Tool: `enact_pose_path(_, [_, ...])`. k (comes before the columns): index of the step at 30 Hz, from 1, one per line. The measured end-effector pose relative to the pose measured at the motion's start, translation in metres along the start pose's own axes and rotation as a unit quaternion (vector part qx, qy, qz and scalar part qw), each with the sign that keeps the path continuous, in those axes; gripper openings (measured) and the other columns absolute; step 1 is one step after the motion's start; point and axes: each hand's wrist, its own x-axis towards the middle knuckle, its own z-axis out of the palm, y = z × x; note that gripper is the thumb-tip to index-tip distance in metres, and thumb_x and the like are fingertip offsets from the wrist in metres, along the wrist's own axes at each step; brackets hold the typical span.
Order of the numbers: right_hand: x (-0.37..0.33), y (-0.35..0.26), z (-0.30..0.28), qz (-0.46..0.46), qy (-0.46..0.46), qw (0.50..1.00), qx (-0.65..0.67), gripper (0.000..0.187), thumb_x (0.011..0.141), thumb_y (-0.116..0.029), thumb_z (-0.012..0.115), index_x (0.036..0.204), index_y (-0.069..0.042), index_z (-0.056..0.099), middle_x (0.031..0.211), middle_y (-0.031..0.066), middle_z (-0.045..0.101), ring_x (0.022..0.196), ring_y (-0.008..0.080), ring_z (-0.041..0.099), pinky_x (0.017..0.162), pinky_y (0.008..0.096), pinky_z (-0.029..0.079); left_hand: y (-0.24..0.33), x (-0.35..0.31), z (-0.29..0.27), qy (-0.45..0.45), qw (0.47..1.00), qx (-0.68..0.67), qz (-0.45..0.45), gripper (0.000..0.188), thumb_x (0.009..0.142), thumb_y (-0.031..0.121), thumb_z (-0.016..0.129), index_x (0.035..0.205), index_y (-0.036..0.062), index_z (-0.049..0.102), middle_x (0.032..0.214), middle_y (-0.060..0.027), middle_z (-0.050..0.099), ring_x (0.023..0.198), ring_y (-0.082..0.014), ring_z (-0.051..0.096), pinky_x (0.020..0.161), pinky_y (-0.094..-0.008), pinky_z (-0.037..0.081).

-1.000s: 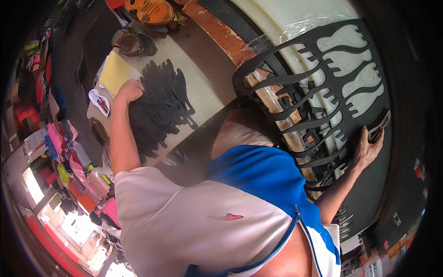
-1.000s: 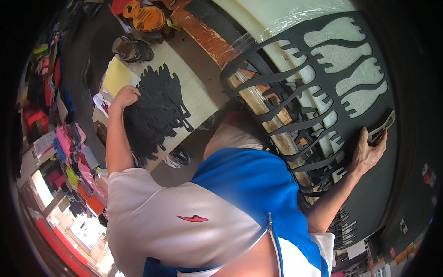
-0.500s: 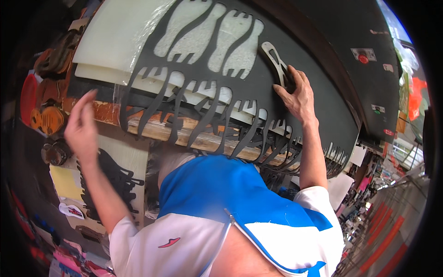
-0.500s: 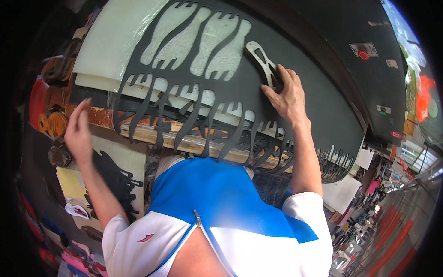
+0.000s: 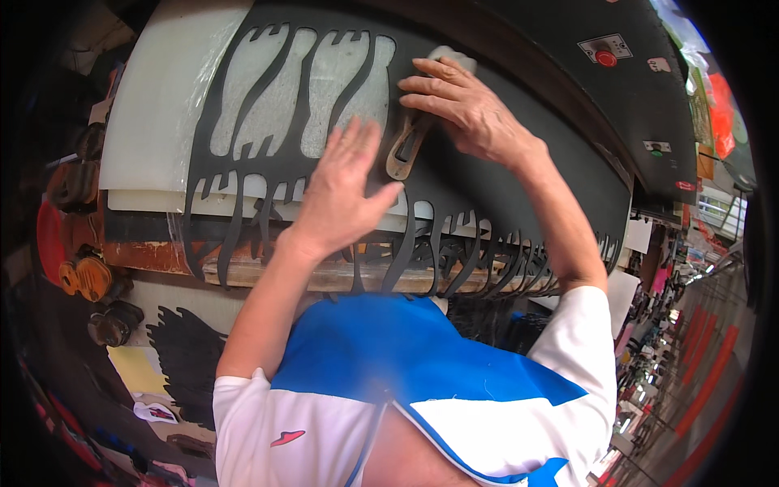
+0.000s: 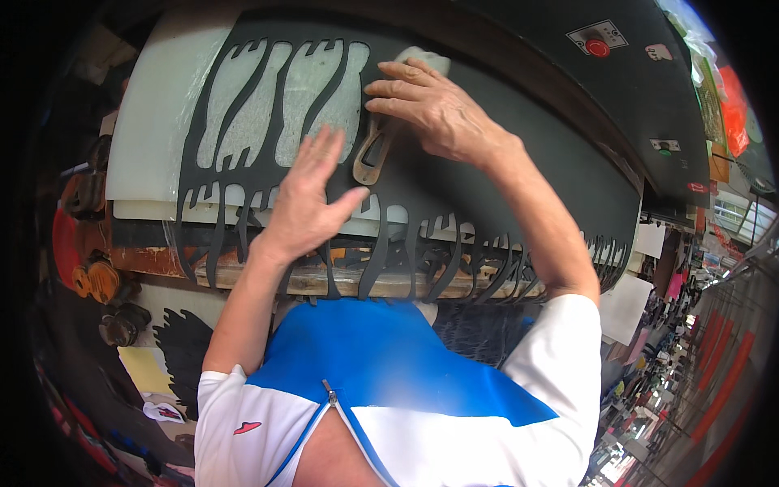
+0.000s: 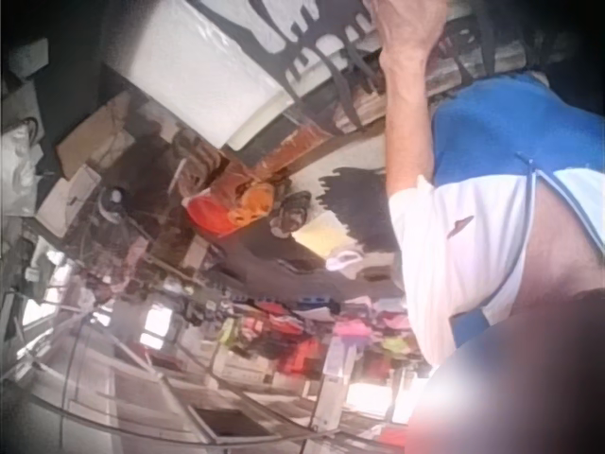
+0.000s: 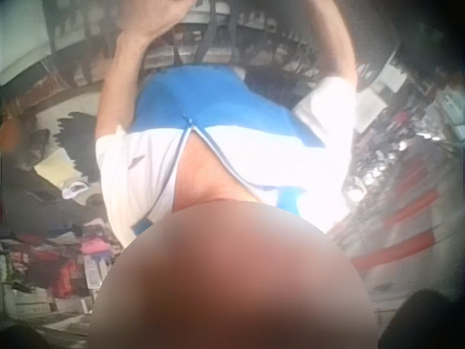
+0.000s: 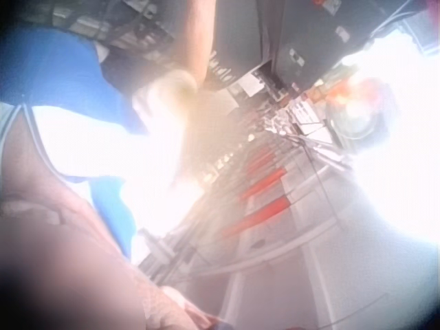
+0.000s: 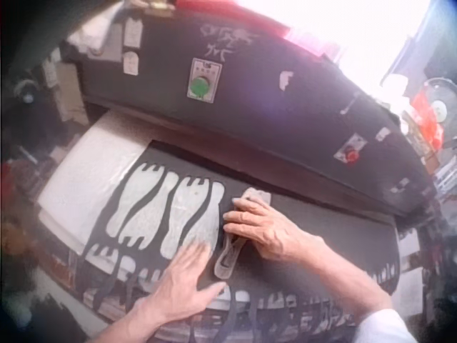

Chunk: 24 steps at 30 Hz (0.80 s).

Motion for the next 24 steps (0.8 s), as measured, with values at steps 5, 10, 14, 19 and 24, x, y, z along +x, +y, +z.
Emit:
enact_pose_path(5, [-0.002, -0.007, 0.071, 0.408, 0.299, 0.846, 0.172, 0.062, 0.087, -0.003, 0.065, 0.149, -0.001, 0.059, 0.149, 0.0207, 0.062, 0.146, 0.0387, 0.052, 0.123, 0.0437, 0.043, -0.006, 0.016, 0.027, 0.029, 0.994, 0.087, 0.055, 0.077, 0.088, 0.014, 0.085, 0.153, -0.0085, 0.05, 0.149, -0.0292, 0.061, 0.152, -0.0485, 0.044, 0.126, -0.0603, 0.032])
enact_pose_path(10, [-0.01, 0.011, 0.094, 0.384, 0.335, 0.817, 0.27, 0.057, 0.095, -0.006, 0.063, 0.152, -0.002, 0.058, 0.149, 0.0186, 0.063, 0.14, 0.0365, 0.058, 0.123, 0.045, 0.042, -0.022, 0.028, 0.032, 0.054, 0.992, 0.089, 0.067, 0.075, 0.085, 0.017, 0.088, 0.149, -0.0051, 0.056, 0.139, -0.0264, 0.069, 0.147, -0.0481, 0.05, 0.124, -0.0607, 0.035])
enact_pose_path(14, [-0.009, 0.026, 0.092, 0.34, 0.306, 0.87, 0.184, 0.054, 0.097, -0.006, 0.061, 0.151, -0.006, 0.059, 0.145, 0.0188, 0.066, 0.138, 0.0359, 0.06, 0.128, 0.0496, 0.033, -0.019, 0.036, 0.035, 0.054, 0.993, 0.093, 0.053, 0.074, 0.084, 0.019, 0.09, 0.148, -0.003, 0.059, 0.14, -0.0254, 0.069, 0.146, -0.0478, 0.052, 0.124, -0.0609, 0.036])
enact_pose_path(19, [-0.008, 0.014, 0.069, 0.385, 0.322, 0.835, 0.226, 0.048, 0.097, -0.008, 0.064, 0.145, -0.004, 0.064, 0.14, 0.019, 0.068, 0.134, 0.0363, 0.062, 0.12, 0.0469, 0.043, -0.003, 0.04, 0.027, 0.067, 0.992, 0.079, 0.069, 0.07, 0.085, 0.015, 0.088, 0.147, -0.0026, 0.059, 0.143, -0.0246, 0.067, 0.146, -0.0477, 0.052, 0.124, -0.0598, 0.036])
enact_pose_path(24, [-0.023, -0.048, 0.045, 0.332, 0.358, 0.865, 0.115, 0.041, 0.09, -0.011, 0.079, 0.129, 0.002, 0.072, 0.131, 0.0216, 0.07, 0.123, 0.0382, 0.066, 0.106, 0.0446, 0.054, 0.027, 0.002, 0.009, 0.088, 0.993, -0.005, 0.075, 0.055, 0.088, 0.003, 0.083, 0.139, -0.0033, 0.065, 0.137, -0.0238, 0.07, 0.135, -0.0442, 0.063, 0.111, -0.0518, 0.051])
